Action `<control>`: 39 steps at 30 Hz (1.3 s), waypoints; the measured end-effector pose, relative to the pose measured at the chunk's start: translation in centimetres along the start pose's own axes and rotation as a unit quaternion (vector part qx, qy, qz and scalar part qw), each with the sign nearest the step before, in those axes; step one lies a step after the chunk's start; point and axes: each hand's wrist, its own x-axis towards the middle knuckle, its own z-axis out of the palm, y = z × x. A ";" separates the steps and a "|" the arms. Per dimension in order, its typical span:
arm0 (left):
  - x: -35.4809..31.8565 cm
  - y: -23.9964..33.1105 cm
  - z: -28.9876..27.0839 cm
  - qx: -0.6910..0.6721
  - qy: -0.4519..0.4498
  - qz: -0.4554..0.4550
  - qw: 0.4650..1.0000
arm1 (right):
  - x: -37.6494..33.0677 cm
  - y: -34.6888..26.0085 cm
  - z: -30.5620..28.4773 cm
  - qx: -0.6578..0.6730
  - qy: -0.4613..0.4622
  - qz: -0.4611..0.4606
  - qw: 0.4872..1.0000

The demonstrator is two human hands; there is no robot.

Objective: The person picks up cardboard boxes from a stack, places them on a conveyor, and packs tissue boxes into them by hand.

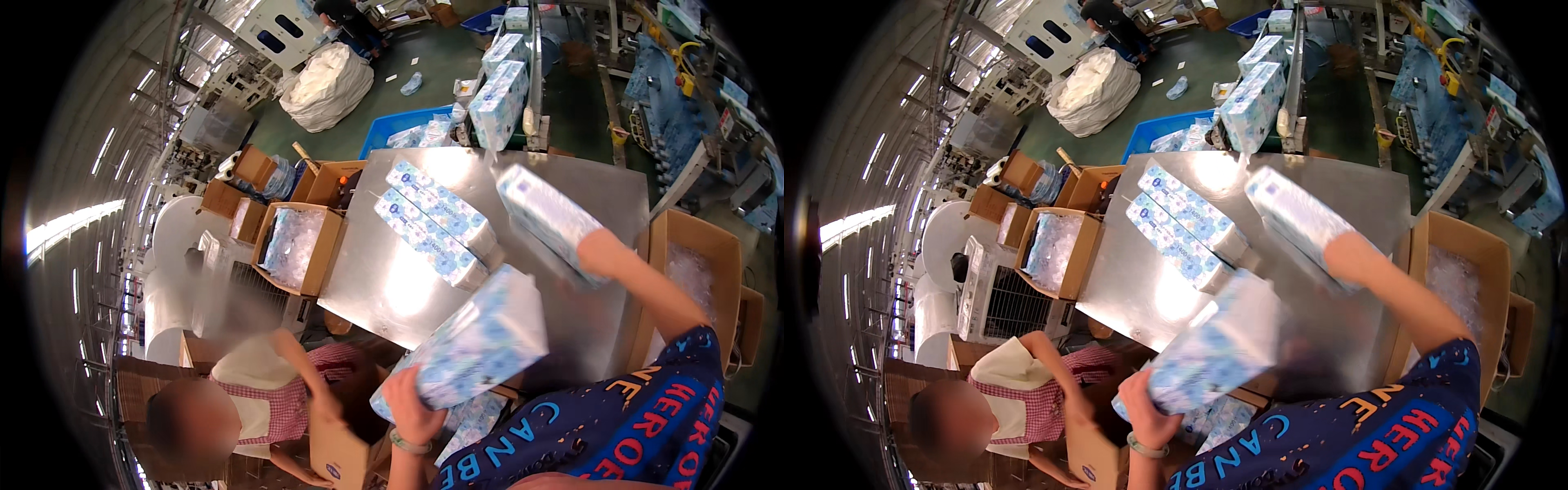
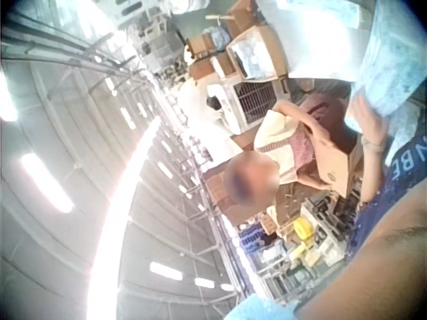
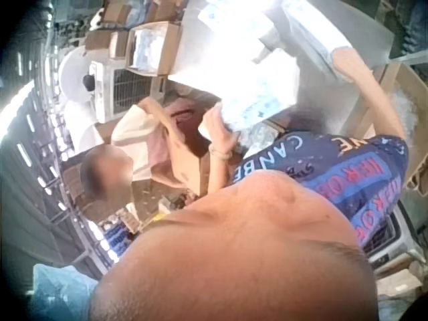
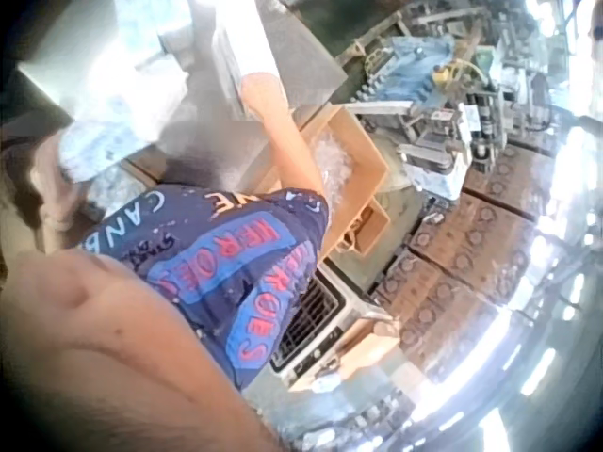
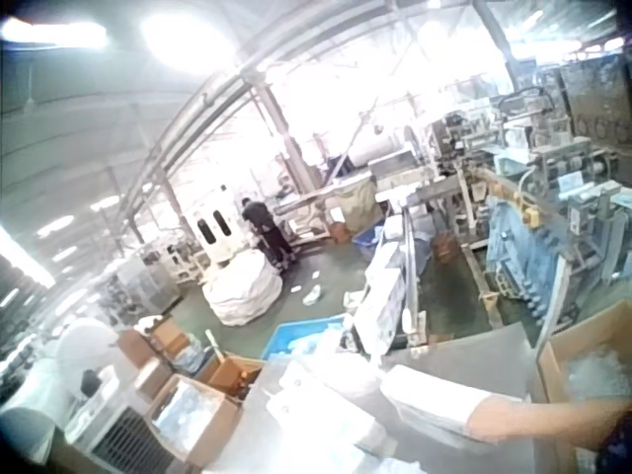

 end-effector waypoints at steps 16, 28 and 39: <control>-25.1 -3.5 -1.1 -0.040 0.094 -0.213 0.972 | -3.3 -13.1 -2.3 0.089 0.188 0.077 0.975; -33.3 -14.3 12.8 0.101 -0.074 -0.209 0.970 | -12.9 -35.4 -10.0 0.316 0.340 -0.486 0.741; -35.4 -8.8 11.5 0.020 -0.208 -0.390 0.897 | -7.7 -49.2 5.7 -0.025 0.145 -0.584 0.798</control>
